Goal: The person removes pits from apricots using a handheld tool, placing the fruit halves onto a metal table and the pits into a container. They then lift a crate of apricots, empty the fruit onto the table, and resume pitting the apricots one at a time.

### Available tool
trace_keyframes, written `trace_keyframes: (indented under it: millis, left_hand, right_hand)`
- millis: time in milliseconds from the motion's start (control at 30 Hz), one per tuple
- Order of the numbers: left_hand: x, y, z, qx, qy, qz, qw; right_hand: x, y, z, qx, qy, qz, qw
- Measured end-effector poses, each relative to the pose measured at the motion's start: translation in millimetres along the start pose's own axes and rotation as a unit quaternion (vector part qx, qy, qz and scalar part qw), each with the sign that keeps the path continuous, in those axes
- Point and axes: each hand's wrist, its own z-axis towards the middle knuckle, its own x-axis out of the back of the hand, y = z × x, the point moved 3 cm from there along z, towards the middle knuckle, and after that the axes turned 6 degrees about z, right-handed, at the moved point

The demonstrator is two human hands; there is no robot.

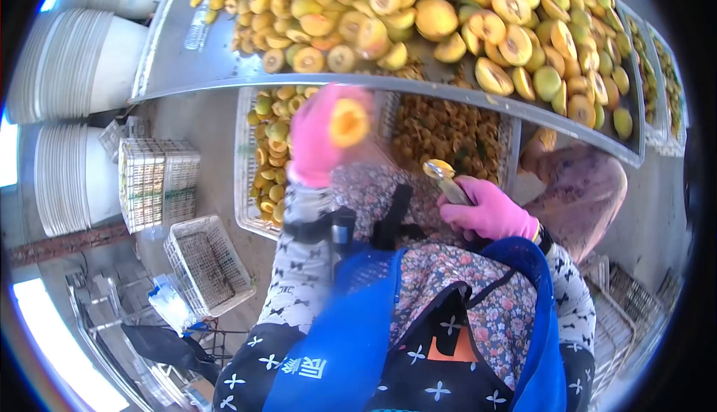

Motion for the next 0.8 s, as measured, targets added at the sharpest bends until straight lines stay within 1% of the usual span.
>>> trace_keyframes:
  millis: [33,67,133,167,200,233,267,300,333,367,400,467,500,533,567,667,700,733,767,800]
  left_hand:
    - [29.8,-9.5,-1.3,-0.01,0.052,0.089,0.995]
    - [54.1,-20.5,-4.4,0.106,0.1,0.035,0.989]
    - [70.3,-22.5,4.6,0.151,0.163,-0.045,0.974]
    - [70.9,-18.0,8.5,0.174,0.187,-0.088,0.963]
    - [57.7,-11.2,8.7,0.195,0.133,-0.131,0.963]
    - [33.5,10.5,11.6,0.214,0.075,-0.176,0.958]
    - [6.3,15.7,8.1,0.178,-0.024,-0.219,0.959]
    - [-19.4,23.8,1.3,0.137,-0.12,-0.257,0.949]
    - [-39.1,42.8,-5.2,0.08,-0.17,-0.194,0.963]
    - [-53.3,55.7,-7.9,-0.019,-0.196,-0.083,0.977]
    - [-68.3,59.3,-11.6,-0.106,-0.185,0.001,0.977]
    - [-94.4,46.8,-22.6,-0.048,-0.223,-0.044,0.973]
    - [-101.6,38.5,-26.0,0.054,-0.22,-0.105,0.968]
    - [-107.3,32.3,-29.3,0.154,-0.214,-0.165,0.95]
    - [-110.9,27.5,-32.5,0.254,-0.205,-0.221,0.919]
    - [-104.7,32.8,-27.1,0.262,-0.158,-0.254,0.918]
    - [-107.0,29.4,-30.6,0.267,-0.164,-0.266,0.911]
    - [-107.0,33.0,-24.5,0.135,-0.15,-0.19,0.961]
    - [-107.3,38.3,-21.7,0.001,-0.131,-0.11,0.985]
    - [-107.2,45.2,-21.6,-0.133,-0.108,-0.026,0.985]
  right_hand:
    - [3.5,-2.4,0.0,0.014,0.018,-0.009,1.0]
    - [5.3,-6.2,1.1,0.026,0.033,-0.028,0.999]
    - [8.3,-11.2,2.6,0.043,0.063,-0.063,0.995]
    - [7.5,-16.7,4.7,0.094,0.081,-0.118,0.985]
    - [5.7,-20.3,6.4,0.14,0.101,-0.171,0.97]
    - [5.1,-22.1,5.6,0.184,0.125,-0.224,0.949]
    - [7.3,-19.7,5.8,0.21,0.145,-0.252,0.934]
    - [9.7,-17.5,8.1,0.237,0.163,-0.28,0.916]
    - [10.4,-18.4,8.8,0.266,0.179,-0.306,0.896]
    - [8.6,-23.1,4.9,0.258,0.193,-0.339,0.884]
    - [10.1,-20.9,4.5,0.267,0.199,-0.346,0.877]
    - [13.0,-13.0,4.9,0.283,0.21,-0.356,0.865]
    - [14.7,-14.1,3.2,0.279,0.223,-0.422,0.833]
    - [16.5,-15.9,1.3,0.275,0.235,-0.486,0.796]
    - [17.5,-16.8,0.1,0.268,0.245,-0.546,0.755]
    - [19.5,-13.2,1.0,0.299,0.31,-0.516,0.74]
    - [21.2,-13.0,1.4,0.294,0.299,-0.512,0.749]
    - [23.6,-13.6,1.8,0.288,0.29,-0.509,0.758]
    - [24.6,-13.2,1.6,0.282,0.28,-0.505,0.766]
    - [25.0,-11.2,1.6,0.287,0.285,-0.505,0.763]
